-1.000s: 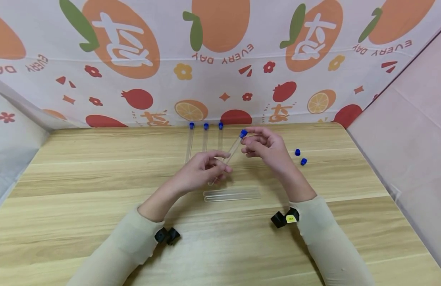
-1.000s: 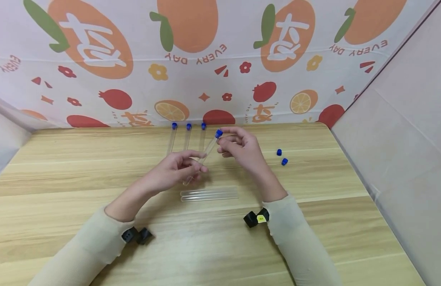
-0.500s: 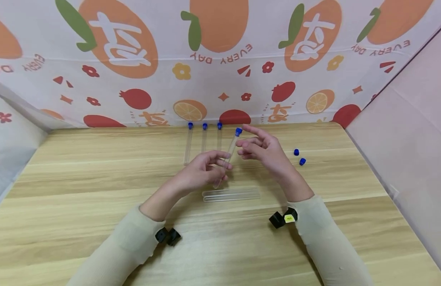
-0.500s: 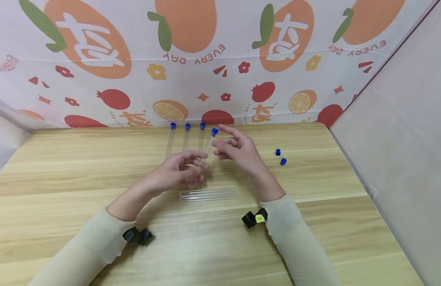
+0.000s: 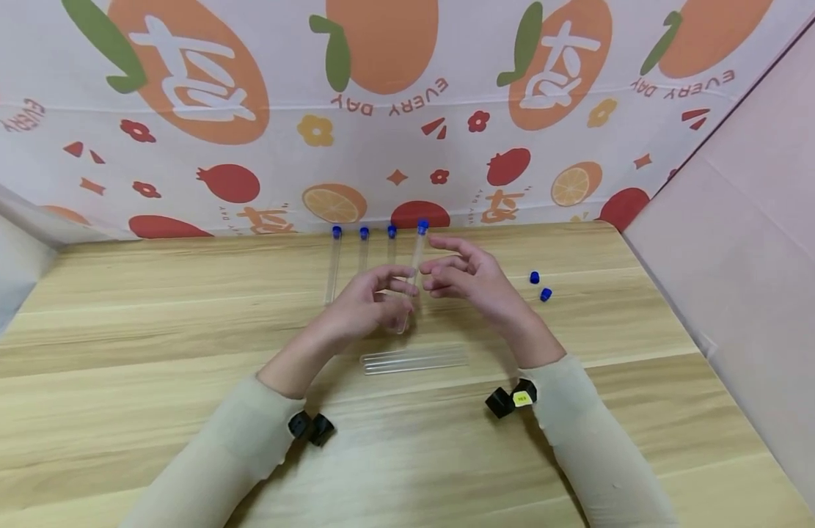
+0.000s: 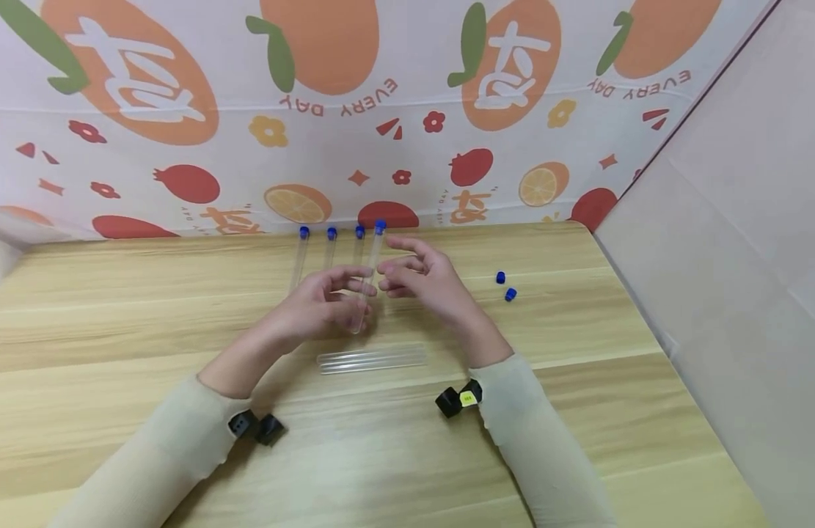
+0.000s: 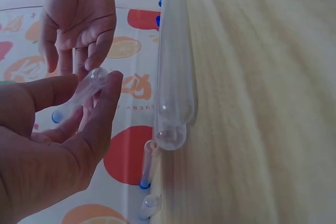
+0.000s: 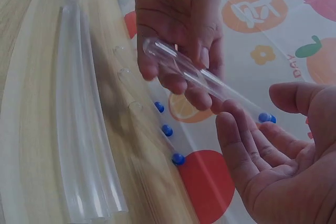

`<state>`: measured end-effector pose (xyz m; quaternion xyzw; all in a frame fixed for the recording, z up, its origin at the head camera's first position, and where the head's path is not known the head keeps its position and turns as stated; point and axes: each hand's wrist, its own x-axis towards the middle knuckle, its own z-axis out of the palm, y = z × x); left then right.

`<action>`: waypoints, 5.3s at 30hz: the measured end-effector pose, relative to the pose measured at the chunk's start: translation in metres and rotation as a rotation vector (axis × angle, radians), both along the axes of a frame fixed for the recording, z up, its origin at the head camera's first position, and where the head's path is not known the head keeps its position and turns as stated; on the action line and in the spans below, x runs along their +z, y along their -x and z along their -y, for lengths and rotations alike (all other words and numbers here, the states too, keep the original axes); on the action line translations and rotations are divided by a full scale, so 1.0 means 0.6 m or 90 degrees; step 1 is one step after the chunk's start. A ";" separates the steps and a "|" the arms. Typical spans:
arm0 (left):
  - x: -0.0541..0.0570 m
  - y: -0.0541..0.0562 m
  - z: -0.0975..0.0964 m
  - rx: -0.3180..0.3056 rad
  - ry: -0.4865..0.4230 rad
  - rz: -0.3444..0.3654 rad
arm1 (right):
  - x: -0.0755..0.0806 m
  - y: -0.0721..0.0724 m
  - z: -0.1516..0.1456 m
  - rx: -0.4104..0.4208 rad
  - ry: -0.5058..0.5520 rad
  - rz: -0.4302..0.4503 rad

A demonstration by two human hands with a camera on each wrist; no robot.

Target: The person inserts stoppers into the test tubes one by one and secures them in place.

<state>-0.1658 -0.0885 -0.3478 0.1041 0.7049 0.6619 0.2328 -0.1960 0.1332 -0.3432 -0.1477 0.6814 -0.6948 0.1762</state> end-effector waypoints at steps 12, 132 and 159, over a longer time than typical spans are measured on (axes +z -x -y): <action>0.000 0.022 -0.019 0.015 0.029 0.022 | -0.013 0.008 -0.004 0.007 -0.030 0.036; 0.059 -0.025 -0.039 -0.228 0.438 -0.394 | -0.003 0.048 -0.098 -0.133 -0.341 -0.145; 0.038 -0.090 -0.076 -0.294 0.675 -0.532 | 0.011 0.045 -0.239 -0.054 -0.794 -0.004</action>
